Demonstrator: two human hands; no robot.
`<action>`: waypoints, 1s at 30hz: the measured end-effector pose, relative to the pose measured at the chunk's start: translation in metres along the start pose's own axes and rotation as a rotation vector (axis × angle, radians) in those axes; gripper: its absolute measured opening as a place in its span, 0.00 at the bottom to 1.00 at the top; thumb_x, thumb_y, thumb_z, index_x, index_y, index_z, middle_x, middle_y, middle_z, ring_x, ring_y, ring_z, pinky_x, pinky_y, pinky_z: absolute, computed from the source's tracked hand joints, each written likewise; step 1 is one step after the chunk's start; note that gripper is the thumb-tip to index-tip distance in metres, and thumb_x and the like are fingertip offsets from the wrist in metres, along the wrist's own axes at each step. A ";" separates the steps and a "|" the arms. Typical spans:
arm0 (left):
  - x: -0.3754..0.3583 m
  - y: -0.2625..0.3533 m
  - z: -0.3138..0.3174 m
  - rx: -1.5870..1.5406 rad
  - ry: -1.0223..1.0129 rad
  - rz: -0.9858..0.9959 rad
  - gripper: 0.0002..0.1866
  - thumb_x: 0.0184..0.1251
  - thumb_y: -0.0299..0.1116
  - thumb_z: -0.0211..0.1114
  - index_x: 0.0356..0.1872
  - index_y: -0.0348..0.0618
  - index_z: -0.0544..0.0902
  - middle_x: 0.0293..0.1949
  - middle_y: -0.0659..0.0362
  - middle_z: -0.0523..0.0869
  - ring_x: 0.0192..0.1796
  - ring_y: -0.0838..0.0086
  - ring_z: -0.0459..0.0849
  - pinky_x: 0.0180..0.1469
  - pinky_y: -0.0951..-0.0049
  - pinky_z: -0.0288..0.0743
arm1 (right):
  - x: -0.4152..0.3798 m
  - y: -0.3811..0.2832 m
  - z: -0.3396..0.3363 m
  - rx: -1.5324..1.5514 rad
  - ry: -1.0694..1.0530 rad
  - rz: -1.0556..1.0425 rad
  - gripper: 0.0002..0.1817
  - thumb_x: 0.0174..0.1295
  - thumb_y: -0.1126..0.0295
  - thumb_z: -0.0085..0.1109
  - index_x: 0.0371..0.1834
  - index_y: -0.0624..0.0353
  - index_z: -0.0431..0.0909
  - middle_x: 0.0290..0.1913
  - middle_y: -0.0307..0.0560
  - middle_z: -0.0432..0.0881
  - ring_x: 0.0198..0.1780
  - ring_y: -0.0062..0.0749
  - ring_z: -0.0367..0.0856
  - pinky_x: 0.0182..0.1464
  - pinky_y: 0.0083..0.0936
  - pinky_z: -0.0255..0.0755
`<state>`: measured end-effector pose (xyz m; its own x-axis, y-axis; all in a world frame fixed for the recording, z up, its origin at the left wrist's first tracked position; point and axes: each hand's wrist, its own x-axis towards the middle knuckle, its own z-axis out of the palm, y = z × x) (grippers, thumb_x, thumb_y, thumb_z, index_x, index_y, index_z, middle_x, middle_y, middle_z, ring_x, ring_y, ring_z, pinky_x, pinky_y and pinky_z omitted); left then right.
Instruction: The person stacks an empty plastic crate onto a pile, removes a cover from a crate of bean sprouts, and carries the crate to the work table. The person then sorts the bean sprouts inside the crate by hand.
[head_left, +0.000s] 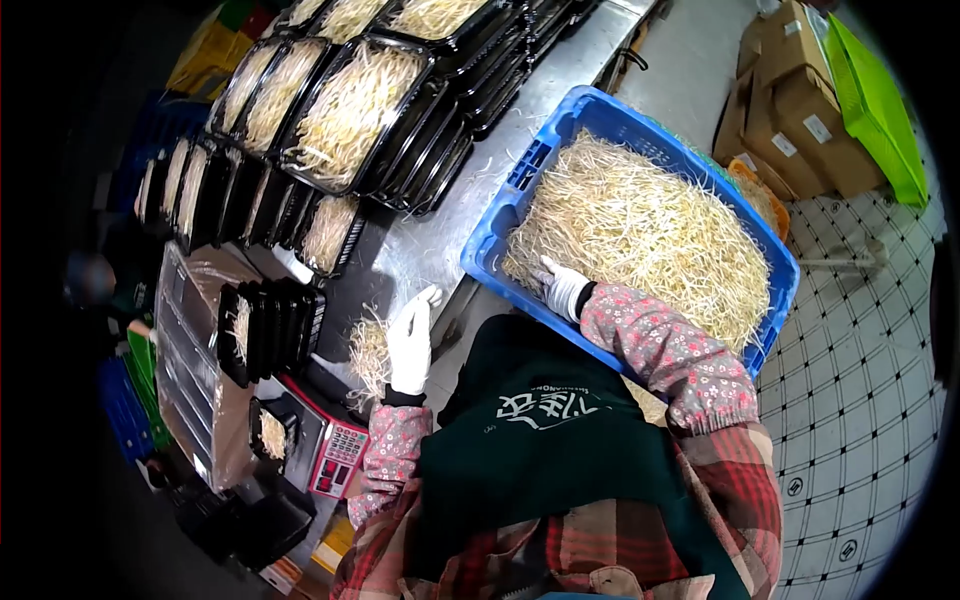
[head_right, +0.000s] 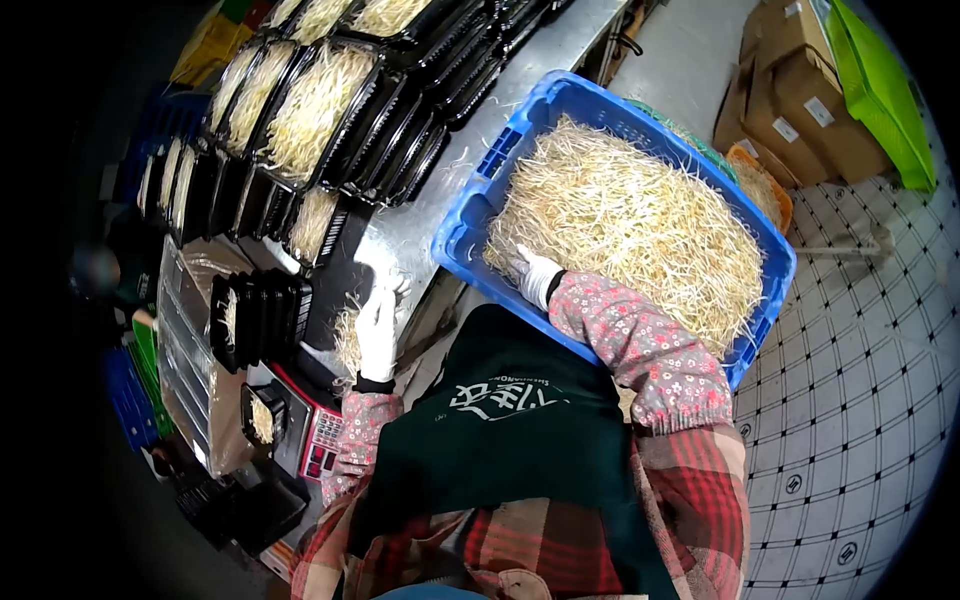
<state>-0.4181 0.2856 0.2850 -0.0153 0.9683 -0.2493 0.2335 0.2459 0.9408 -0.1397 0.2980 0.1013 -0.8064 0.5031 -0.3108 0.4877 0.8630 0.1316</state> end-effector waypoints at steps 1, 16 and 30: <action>-0.006 -0.006 -0.005 -0.021 0.027 0.000 0.16 0.77 0.32 0.52 0.55 0.31 0.80 0.51 0.52 0.85 0.53 0.71 0.83 0.60 0.72 0.73 | -0.001 -0.001 0.006 0.252 -0.111 0.125 0.19 0.67 0.62 0.43 0.56 0.48 0.79 0.54 0.41 0.81 0.65 0.36 0.72 0.76 0.50 0.45; 0.010 -0.017 0.035 -0.116 -0.004 -0.002 0.15 0.76 0.30 0.52 0.53 0.29 0.80 0.50 0.49 0.85 0.54 0.69 0.82 0.60 0.72 0.73 | -0.299 0.049 -0.161 1.598 0.939 1.115 0.10 0.71 0.70 0.53 0.49 0.62 0.75 0.44 0.45 0.83 0.40 0.26 0.83 0.40 0.21 0.79; 0.030 -0.005 0.052 -0.204 0.055 -0.034 0.15 0.75 0.29 0.52 0.55 0.30 0.80 0.50 0.52 0.85 0.49 0.72 0.83 0.57 0.74 0.74 | -0.457 -0.076 -0.025 0.864 -0.197 1.616 0.22 0.44 0.62 0.73 0.41 0.64 0.83 0.39 0.58 0.86 0.42 0.50 0.85 0.47 0.37 0.78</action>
<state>-0.3695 0.3113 0.2605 -0.0743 0.9590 -0.2736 0.0300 0.2764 0.9606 0.1836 0.0034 0.2572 0.5817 0.6506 -0.4882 0.7194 -0.6916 -0.0643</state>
